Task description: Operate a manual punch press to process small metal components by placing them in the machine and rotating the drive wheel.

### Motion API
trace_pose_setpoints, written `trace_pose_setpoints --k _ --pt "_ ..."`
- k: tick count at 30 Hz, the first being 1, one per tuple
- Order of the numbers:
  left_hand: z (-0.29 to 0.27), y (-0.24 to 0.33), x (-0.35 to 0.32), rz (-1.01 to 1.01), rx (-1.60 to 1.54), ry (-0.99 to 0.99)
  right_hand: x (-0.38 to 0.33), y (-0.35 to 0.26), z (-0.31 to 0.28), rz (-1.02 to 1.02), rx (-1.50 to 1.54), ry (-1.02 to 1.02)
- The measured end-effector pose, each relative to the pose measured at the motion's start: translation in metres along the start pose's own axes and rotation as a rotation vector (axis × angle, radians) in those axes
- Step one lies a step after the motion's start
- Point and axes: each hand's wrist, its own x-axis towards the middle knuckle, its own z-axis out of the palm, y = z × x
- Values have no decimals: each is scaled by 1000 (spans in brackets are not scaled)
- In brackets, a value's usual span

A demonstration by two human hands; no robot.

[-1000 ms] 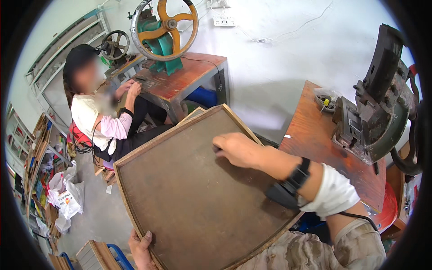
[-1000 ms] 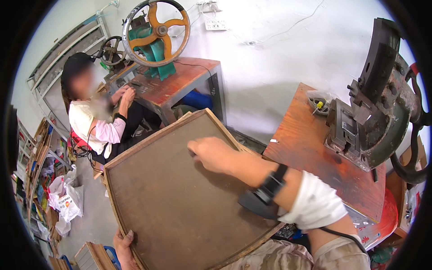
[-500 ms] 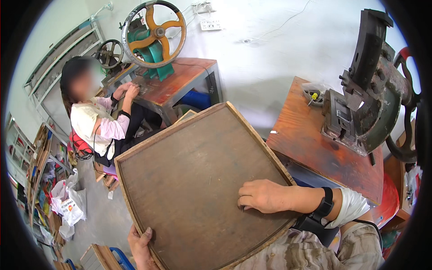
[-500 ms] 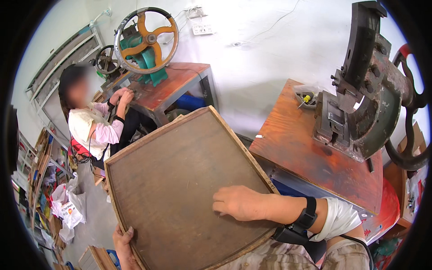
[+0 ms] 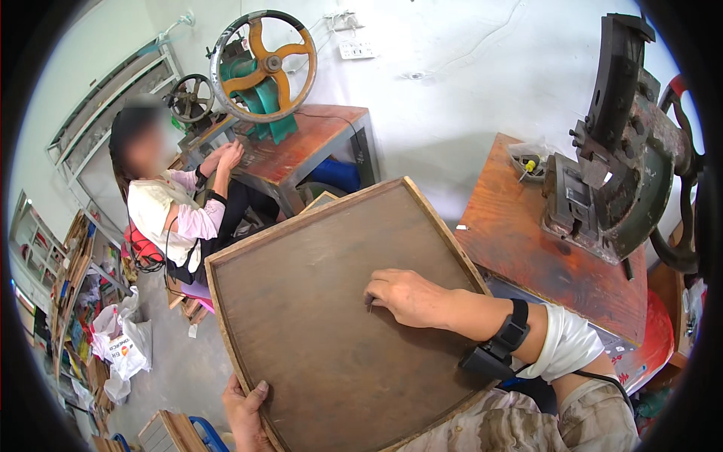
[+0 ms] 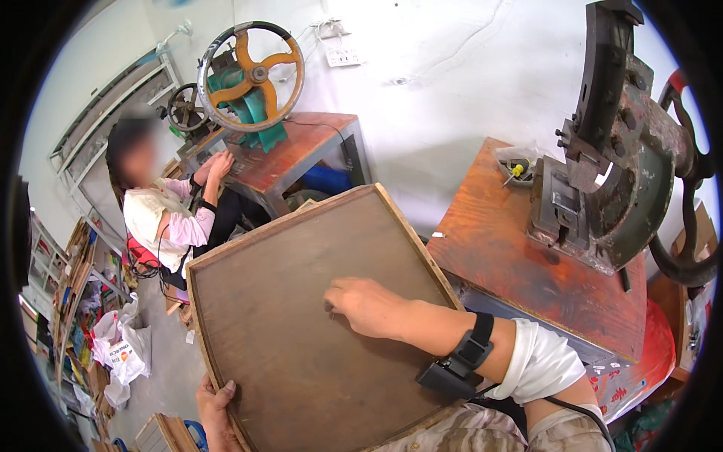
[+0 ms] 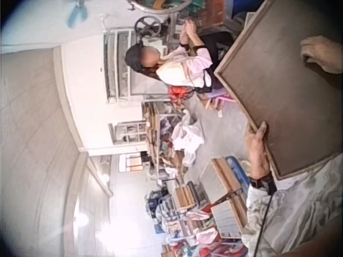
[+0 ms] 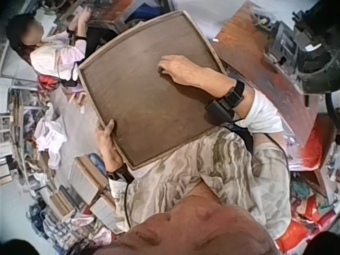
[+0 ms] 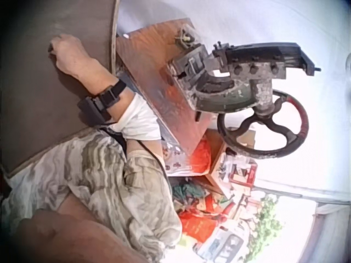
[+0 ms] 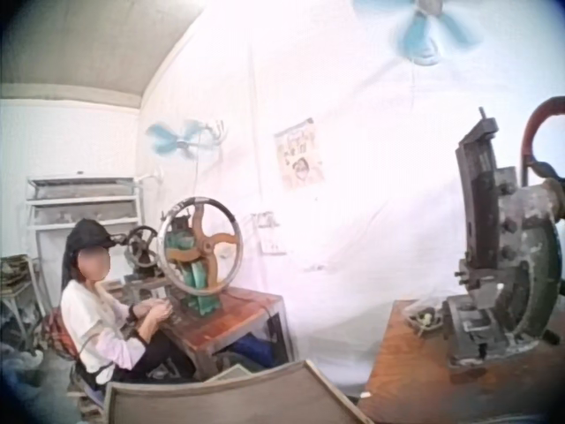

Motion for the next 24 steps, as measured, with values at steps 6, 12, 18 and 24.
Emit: trace_pose_setpoints --k 6,12,18,24 --pt "1 0 3 6 37 -28 2 0 3 -8 -247 -92" --pt "3 -3 -2 -39 -26 -23 0 1 12 -104 -387 -133" --pt "-14 -9 3 8 11 57 -14 -3 -15 -89 -384 17" --pt "-99 3 -24 242 -95 313 -8 -34 -91 0 -282 148"
